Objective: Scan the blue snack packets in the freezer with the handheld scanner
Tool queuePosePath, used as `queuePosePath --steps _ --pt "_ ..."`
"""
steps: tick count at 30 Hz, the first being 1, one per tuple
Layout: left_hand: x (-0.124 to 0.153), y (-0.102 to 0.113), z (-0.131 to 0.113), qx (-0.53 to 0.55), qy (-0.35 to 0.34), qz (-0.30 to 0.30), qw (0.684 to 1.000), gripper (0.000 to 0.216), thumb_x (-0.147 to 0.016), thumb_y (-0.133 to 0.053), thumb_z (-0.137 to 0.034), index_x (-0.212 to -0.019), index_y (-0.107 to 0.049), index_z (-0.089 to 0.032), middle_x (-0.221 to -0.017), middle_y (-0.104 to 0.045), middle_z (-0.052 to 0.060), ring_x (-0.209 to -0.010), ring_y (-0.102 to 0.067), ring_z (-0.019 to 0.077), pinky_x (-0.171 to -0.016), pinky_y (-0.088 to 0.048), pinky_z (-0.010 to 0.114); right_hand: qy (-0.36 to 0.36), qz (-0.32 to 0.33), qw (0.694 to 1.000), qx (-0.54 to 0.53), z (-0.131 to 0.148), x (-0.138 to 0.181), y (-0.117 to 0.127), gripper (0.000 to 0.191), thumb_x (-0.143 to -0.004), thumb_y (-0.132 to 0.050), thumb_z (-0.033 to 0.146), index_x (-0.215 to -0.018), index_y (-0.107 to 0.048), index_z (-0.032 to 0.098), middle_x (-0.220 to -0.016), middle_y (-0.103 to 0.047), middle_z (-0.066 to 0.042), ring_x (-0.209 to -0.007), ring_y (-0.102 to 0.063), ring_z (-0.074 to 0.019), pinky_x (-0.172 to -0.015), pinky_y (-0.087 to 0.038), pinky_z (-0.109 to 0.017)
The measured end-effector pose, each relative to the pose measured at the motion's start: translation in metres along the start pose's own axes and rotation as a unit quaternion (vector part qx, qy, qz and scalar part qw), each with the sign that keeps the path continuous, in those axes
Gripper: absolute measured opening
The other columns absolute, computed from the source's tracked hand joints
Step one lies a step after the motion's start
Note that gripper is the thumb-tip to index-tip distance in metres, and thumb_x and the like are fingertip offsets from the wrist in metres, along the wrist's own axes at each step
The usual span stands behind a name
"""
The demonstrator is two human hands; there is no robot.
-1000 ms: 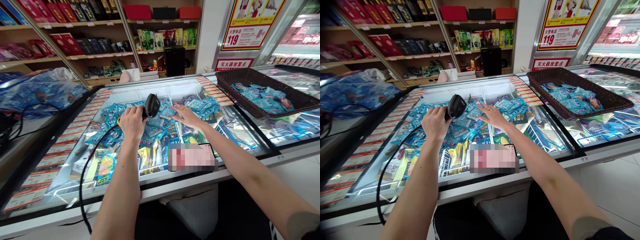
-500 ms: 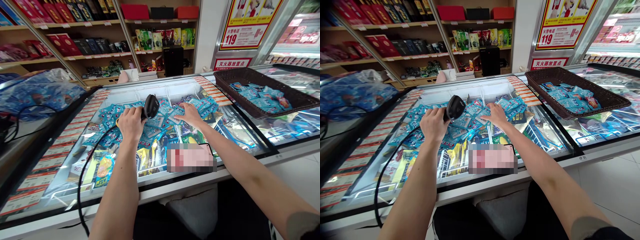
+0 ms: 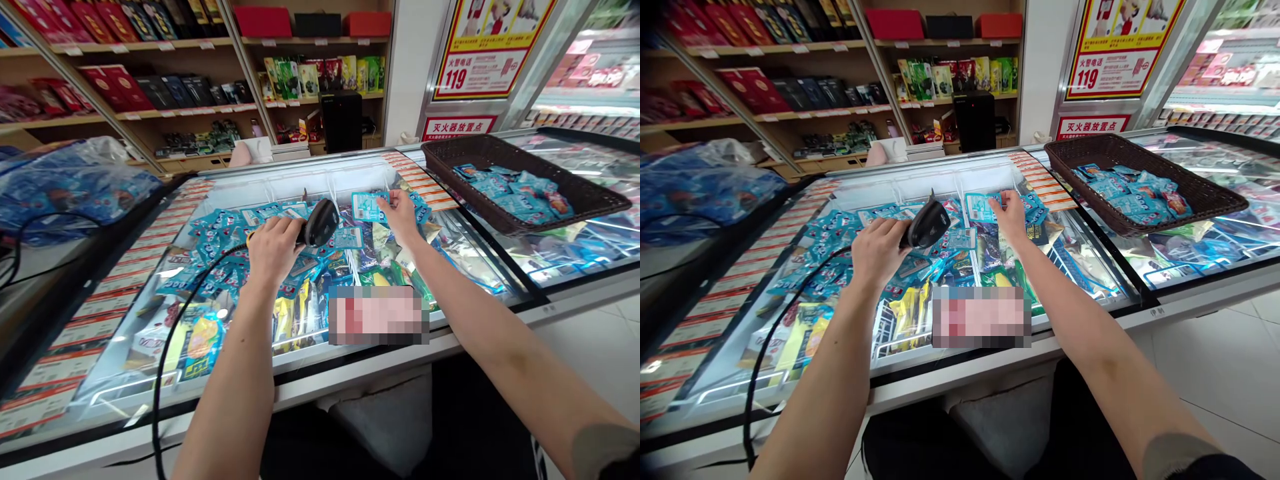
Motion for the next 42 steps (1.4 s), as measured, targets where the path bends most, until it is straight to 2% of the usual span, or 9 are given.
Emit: queuePosePath --steps 5,11,19,25,31,35,37,39,42 --pt "-0.002 -0.001 -0.008 0.012 -0.020 0.012 1.000 0.033 -0.085 -0.062 -0.026 -0.117 -0.062 -0.022 -0.099 -0.069 0.011 -0.100 -0.060 0.0303 -0.079 -0.044 0.039 0.016 -0.007 1.000 0.018 0.004 0.002 0.002 0.042 -0.086 -0.056 0.059 -0.105 -0.053 0.021 -0.076 -0.055 -0.002 -0.081 -0.059 -0.0218 -0.074 -0.049 -0.038" --pt "-0.003 -0.002 -0.009 -0.004 -0.025 0.022 0.999 0.035 -0.083 -0.064 -0.024 -0.117 -0.061 -0.020 -0.099 -0.069 0.010 -0.100 -0.060 0.0299 -0.079 -0.045 0.039 0.007 0.001 1.000 0.016 0.002 0.002 0.000 0.040 -0.086 -0.058 0.056 -0.105 -0.051 0.022 -0.071 -0.050 0.000 -0.075 -0.056 -0.0205 -0.070 -0.046 -0.036" --pt "-0.004 -0.004 -0.014 -0.001 -0.033 0.035 0.999 0.033 -0.083 -0.066 -0.025 -0.114 -0.061 -0.019 -0.098 -0.069 0.009 -0.099 -0.061 0.0295 -0.078 -0.045 0.038 0.002 0.008 1.000 -0.005 0.002 0.003 -0.002 0.029 -0.084 -0.061 0.047 -0.094 -0.044 0.025 -0.062 -0.035 0.008 -0.057 -0.040 -0.0140 -0.059 -0.036 -0.030" --pt "-0.004 -0.003 -0.019 0.008 -0.044 0.050 0.998 0.032 -0.084 -0.064 -0.025 -0.115 -0.061 -0.020 -0.098 -0.069 0.009 -0.100 -0.062 0.0295 -0.078 -0.044 0.038 -0.011 0.018 1.000 -0.011 0.000 0.004 -0.003 0.037 -0.083 -0.063 0.054 -0.097 -0.047 0.024 -0.064 -0.036 0.006 -0.063 -0.044 -0.0157 -0.061 -0.037 -0.031" --pt "-0.004 -0.002 -0.022 0.023 -0.053 0.058 0.997 0.034 -0.084 -0.063 -0.025 -0.117 -0.061 -0.019 -0.100 -0.069 0.010 -0.101 -0.062 0.0300 -0.078 -0.045 0.039 -0.002 0.018 1.000 -0.016 -0.001 0.004 -0.004 0.028 -0.086 -0.059 0.046 -0.096 -0.045 0.024 -0.063 -0.033 0.008 -0.056 -0.037 -0.0137 -0.057 -0.035 -0.030" --pt "-0.004 -0.004 -0.018 0.013 -0.048 0.047 0.998 0.032 -0.084 -0.063 -0.026 -0.116 -0.061 -0.020 -0.098 -0.069 0.010 -0.100 -0.062 0.0297 -0.078 -0.045 0.039 0.026 0.025 0.997 0.065 0.006 0.006 0.000 0.030 -0.089 -0.056 0.041 -0.110 -0.049 0.021 -0.064 -0.039 0.007 -0.059 -0.045 -0.0164 -0.066 -0.042 -0.033" --pt "-0.003 -0.005 -0.015 0.011 -0.042 0.042 0.998 0.032 -0.084 -0.063 -0.027 -0.115 -0.061 -0.020 -0.098 -0.069 0.010 -0.099 -0.062 0.0296 -0.078 -0.045 0.039 0.051 0.036 0.990 0.123 0.012 0.009 0.002 0.035 -0.091 -0.054 0.037 -0.120 -0.048 0.018 -0.071 -0.051 0.002 -0.068 -0.053 -0.0198 -0.074 -0.046 -0.036" --pt "-0.002 -0.006 -0.013 0.010 -0.038 0.041 0.998 0.033 -0.083 -0.063 -0.027 -0.116 -0.061 -0.020 -0.099 -0.069 0.011 -0.100 -0.062 0.0296 -0.078 -0.045 0.039 0.077 0.043 0.980 0.176 0.020 0.013 0.002 0.038 -0.093 -0.050 0.034 -0.127 -0.047 0.017 -0.091 -0.063 -0.008 -0.085 -0.059 -0.0242 -0.084 -0.047 -0.040" --pt "-0.002 -0.006 -0.011 0.009 -0.035 0.042 0.998 0.033 -0.084 -0.062 -0.027 -0.116 -0.061 -0.020 -0.098 -0.069 0.011 -0.100 -0.062 0.0299 -0.078 -0.045 0.038 0.115 0.059 0.962 0.239 0.029 0.018 0.000 0.039 -0.096 -0.042 0.029 -0.132 -0.047 0.015 -0.123 -0.061 -0.016 -0.110 -0.058 -0.0281 -0.097 -0.045 -0.045"
Point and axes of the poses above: each hand's wrist, its own x-axis away from the middle knuckle, its own y-axis out of the back of the hand, z = x × y, the point moved 6 cm from there along -x, towards the middle knuckle
